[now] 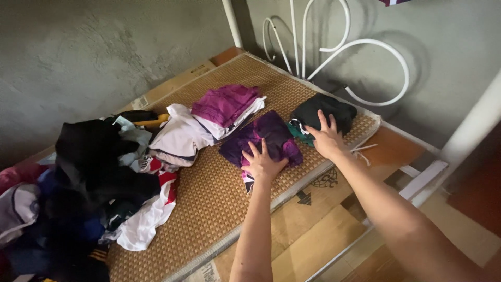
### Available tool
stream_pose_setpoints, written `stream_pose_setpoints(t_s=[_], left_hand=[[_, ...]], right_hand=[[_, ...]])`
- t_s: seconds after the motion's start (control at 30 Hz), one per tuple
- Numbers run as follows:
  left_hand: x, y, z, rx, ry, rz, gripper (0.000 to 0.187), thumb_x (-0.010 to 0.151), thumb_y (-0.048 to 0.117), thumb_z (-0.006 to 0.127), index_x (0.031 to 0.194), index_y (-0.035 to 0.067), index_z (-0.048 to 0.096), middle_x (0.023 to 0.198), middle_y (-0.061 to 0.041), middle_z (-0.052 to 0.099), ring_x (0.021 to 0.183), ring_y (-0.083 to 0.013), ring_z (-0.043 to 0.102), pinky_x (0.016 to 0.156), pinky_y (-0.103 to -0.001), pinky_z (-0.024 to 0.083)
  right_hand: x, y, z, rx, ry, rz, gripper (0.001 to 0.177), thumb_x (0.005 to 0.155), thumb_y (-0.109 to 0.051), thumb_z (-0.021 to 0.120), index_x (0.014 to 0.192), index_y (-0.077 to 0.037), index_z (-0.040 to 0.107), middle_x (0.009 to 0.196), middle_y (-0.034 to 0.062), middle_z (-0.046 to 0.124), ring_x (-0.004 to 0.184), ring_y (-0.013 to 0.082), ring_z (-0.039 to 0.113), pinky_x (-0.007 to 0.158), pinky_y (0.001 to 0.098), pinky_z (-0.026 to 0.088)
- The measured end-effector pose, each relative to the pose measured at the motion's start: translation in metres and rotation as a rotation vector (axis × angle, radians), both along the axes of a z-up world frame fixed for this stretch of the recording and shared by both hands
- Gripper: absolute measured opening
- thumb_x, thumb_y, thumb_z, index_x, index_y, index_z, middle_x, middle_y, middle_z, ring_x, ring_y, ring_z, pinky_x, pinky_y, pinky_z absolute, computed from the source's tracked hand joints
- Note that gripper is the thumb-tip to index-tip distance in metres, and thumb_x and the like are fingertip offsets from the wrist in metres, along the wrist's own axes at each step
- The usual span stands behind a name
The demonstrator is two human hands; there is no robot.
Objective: Folding various items of clothing on a bed.
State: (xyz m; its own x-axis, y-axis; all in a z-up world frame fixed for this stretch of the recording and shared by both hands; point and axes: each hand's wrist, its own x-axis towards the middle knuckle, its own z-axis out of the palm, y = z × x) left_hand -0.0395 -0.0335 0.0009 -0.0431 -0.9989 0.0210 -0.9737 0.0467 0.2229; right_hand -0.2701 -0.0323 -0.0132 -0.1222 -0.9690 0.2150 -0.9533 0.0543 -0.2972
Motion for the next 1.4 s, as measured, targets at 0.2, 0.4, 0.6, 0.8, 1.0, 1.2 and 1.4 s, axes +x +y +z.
stream_pose_setpoints(t_s=[0.2, 0.4, 0.6, 0.8, 1.0, 1.2, 1.4], left_hand=[[0.004, 0.012, -0.006, -0.046, -0.049, 0.009, 0.122, 0.072, 0.080, 0.069, 0.165, 0.029, 0.009, 0.172, -0.012, 0.002, 0.155, -0.0467, 0.008, 0.108, -0.077, 0.029], [0.016, 0.028, -0.015, -0.091, -0.107, -0.033, 0.114, 0.080, 0.084, 0.055, 0.165, 0.024, 0.008, 0.172, -0.010, 0.003, 0.155, -0.0434, 0.009, 0.109, -0.074, 0.029], [0.031, 0.028, -0.024, -0.098, -0.160, -0.107, 0.104, 0.085, 0.075, 0.054, 0.165, 0.023, 0.013, 0.170, -0.008, 0.016, 0.154, -0.0394, 0.018, 0.114, -0.066, 0.029], [0.054, 0.037, -0.028, -0.066, -0.173, -0.155, 0.091, 0.088, 0.060, 0.057, 0.163, 0.022, 0.023, 0.168, -0.009, 0.025, 0.152, -0.0351, 0.024, 0.117, -0.061, 0.029], [0.068, 0.049, -0.048, -0.141, -0.131, -0.217, 0.084, 0.091, 0.055, 0.055, 0.163, 0.022, 0.025, 0.168, -0.010, 0.024, 0.154, -0.0351, 0.022, 0.117, -0.060, 0.028], [0.090, 0.059, -0.078, -0.211, -0.229, -0.281, 0.078, 0.095, 0.058, 0.046, 0.161, 0.024, 0.023, 0.168, -0.009, 0.018, 0.154, -0.0365, 0.016, 0.119, -0.058, 0.024], [0.196, 0.079, -0.061, -0.172, 0.074, -0.247, 0.067, 0.097, 0.057, 0.047, 0.153, 0.021, 0.045, 0.166, -0.010, 0.032, 0.151, -0.0361, 0.030, 0.116, -0.054, 0.035]], right_hand=[[0.000, -0.007, -0.013, -0.018, 0.011, -0.009, 0.064, 0.091, -0.007, 0.066, 0.145, -0.039, 0.055, 0.173, 0.0010, -0.007, 0.158, 0.0395, 0.005, 0.115, 0.0615, 0.036], [0.016, -0.005, 0.009, 0.124, 0.094, -0.059, 0.066, 0.093, -0.016, 0.065, 0.150, -0.043, 0.047, 0.174, 0.0049, -0.010, 0.156, 0.0415, 0.004, 0.116, 0.0636, 0.028], [0.079, 0.010, 0.025, -0.147, 0.043, 0.039, 0.061, 0.094, -0.038, 0.067, 0.151, -0.030, 0.047, 0.164, 0.0175, 0.023, 0.149, 0.0468, 0.023, 0.119, 0.0666, 0.021], [0.115, 0.023, -0.005, -0.067, -0.128, 0.267, 0.073, 0.082, -0.021, 0.069, 0.150, -0.030, 0.047, 0.158, 0.0152, 0.038, 0.132, 0.0430, 0.050, 0.107, 0.0484, 0.045], [0.108, 0.039, -0.042, -0.166, -0.105, 0.187, 0.056, 0.087, -0.020, 0.064, 0.143, -0.028, 0.059, 0.154, 0.0089, 0.051, 0.129, 0.0375, 0.057, 0.107, 0.0470, 0.048], [0.129, 0.043, -0.037, -0.001, 0.254, 0.073, 0.052, 0.098, -0.026, 0.052, 0.150, -0.029, 0.051, 0.163, 0.0148, 0.035, 0.139, 0.0428, 0.044, 0.116, 0.0618, 0.029], [0.232, 0.070, 0.006, 0.031, 0.317, 0.186, 0.065, 0.090, -0.032, 0.061, 0.153, -0.021, 0.048, 0.165, 0.0241, 0.028, 0.154, 0.0419, 0.025, 0.125, 0.0573, 0.011]])
